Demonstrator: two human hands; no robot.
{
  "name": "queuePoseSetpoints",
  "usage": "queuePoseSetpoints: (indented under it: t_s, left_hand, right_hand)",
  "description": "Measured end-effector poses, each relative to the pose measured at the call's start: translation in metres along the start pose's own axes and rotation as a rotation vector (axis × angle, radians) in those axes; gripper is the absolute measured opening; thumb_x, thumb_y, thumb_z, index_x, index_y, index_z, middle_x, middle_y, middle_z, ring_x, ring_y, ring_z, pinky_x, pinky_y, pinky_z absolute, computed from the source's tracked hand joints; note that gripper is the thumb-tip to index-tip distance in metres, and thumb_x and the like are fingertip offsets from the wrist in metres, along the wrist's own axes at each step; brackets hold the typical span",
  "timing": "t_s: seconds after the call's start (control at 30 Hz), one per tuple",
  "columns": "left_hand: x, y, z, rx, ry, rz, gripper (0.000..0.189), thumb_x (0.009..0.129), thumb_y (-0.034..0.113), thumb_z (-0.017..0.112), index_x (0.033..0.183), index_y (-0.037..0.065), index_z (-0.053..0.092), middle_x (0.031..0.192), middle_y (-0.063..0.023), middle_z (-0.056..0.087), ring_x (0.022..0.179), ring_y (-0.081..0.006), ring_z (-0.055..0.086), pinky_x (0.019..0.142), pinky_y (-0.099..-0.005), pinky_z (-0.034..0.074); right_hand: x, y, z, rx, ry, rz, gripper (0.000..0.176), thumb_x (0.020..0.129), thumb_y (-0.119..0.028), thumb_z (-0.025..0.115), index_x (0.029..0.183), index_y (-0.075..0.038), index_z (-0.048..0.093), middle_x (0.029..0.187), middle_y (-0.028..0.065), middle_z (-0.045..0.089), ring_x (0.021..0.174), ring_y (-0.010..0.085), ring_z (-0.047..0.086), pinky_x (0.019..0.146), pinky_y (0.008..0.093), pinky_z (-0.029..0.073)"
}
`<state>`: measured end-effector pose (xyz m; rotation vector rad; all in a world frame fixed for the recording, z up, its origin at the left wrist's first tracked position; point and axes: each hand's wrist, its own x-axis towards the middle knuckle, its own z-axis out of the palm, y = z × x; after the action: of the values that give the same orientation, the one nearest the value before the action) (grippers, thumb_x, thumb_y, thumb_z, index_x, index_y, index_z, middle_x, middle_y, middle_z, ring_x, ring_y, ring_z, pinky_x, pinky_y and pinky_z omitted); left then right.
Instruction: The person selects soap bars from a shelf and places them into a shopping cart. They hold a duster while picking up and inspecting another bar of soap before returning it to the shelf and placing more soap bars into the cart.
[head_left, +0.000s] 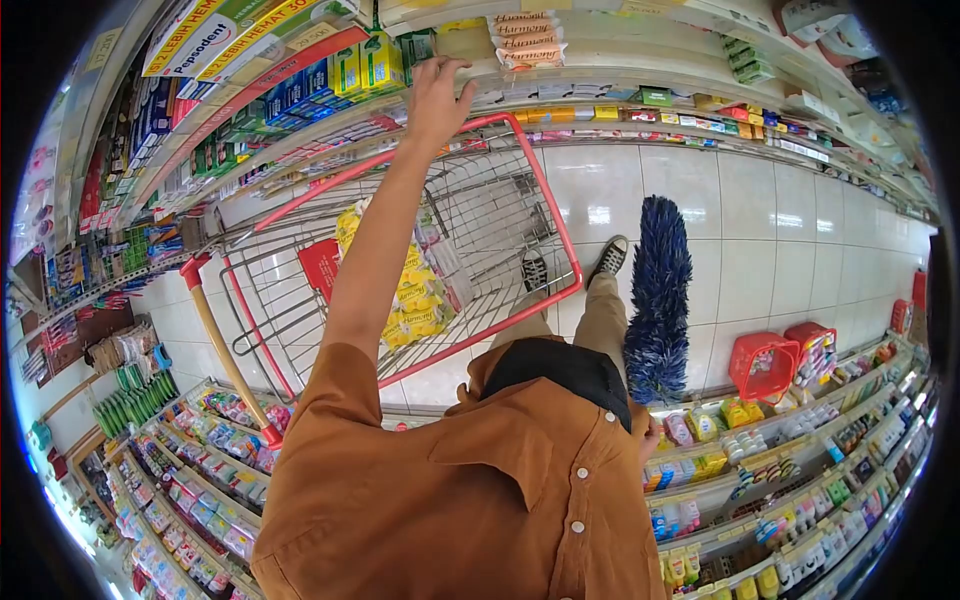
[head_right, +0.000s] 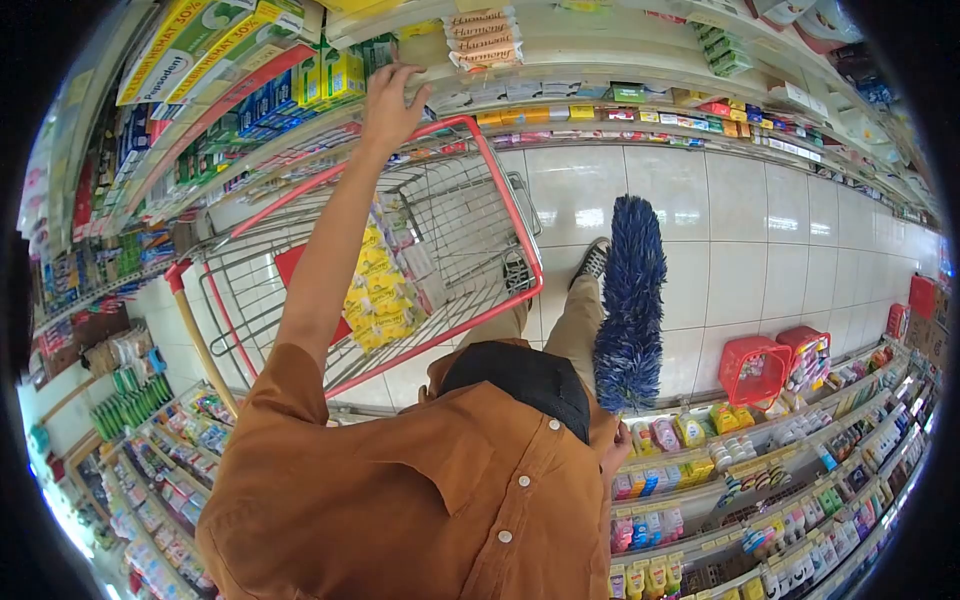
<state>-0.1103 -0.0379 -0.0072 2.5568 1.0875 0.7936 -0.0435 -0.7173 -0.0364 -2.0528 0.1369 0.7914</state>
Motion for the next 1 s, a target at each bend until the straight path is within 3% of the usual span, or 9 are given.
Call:
queuePoseSetpoints:
  t_s: [0.13,0.3,0.53,0.83,1.0]
  left_hand:
    - [-0.022,0.011,0.0,-0.091,0.029,-0.009,0.027,0.083,0.021,0.067,0.107,0.011,0.063,0.112,-0.0139,0.055,0.11,-0.0338,0.047,0.095,-0.0432,0.041]
    - [-0.045,0.025,0.005,-0.138,0.017,-0.031,0.025,0.082,0.021,0.068,0.103,0.011,0.064,0.105,-0.012,0.057,0.1,-0.0324,0.05,0.089,-0.042,0.043]
    - [-0.026,0.03,0.004,-0.086,0.062,-0.075,0.023,0.081,0.021,0.069,0.101,0.01,0.064,0.103,-0.0116,0.057,0.097,-0.0319,0.051,0.086,-0.0409,0.043]
    - [-0.038,0.02,0.009,-0.101,0.089,-0.111,0.023,0.081,0.022,0.068,0.102,0.012,0.064,0.101,-0.0112,0.056,0.095,-0.0302,0.051,0.085,-0.0402,0.043]
    - [-0.043,0.021,0.008,-0.114,0.077,-0.136,0.023,0.081,0.022,0.069,0.101,0.011,0.064,0.098,-0.0107,0.057,0.094,-0.0302,0.051,0.085,-0.04,0.042]
  right_hand:
    - [0.001,0.03,-0.006,0.014,-0.052,-0.113,0.024,0.091,-0.018,0.06,0.1,0.003,0.063,0.089,0.0029,0.064,0.078,0.0079,0.056,0.067,0.0239,0.044]
    - [0.002,0.054,-0.008,0.016,0.023,-0.073,0.02,0.088,-0.013,0.061,0.102,0.002,0.064,0.089,0.0012,0.063,0.078,0.0073,0.054,0.068,0.0237,0.043]
    - [-0.001,0.022,-0.006,0.011,-0.072,-0.009,0.025,0.086,-0.011,0.063,0.107,0.001,0.063,0.092,0.0016,0.064,0.082,0.0093,0.056,0.072,0.0237,0.045]
    - [0.012,0.068,-0.02,-0.05,-0.054,-0.057,0.025,0.086,-0.012,0.061,0.107,0.002,0.062,0.097,0.0045,0.065,0.086,0.0121,0.057,0.079,0.0271,0.046]
    - [0.008,0.045,-0.013,0.003,-0.091,-0.036,0.025,0.086,-0.012,0.061,0.107,0.002,0.062,0.099,0.0052,0.065,0.088,0.0126,0.058,0.08,0.0276,0.046]
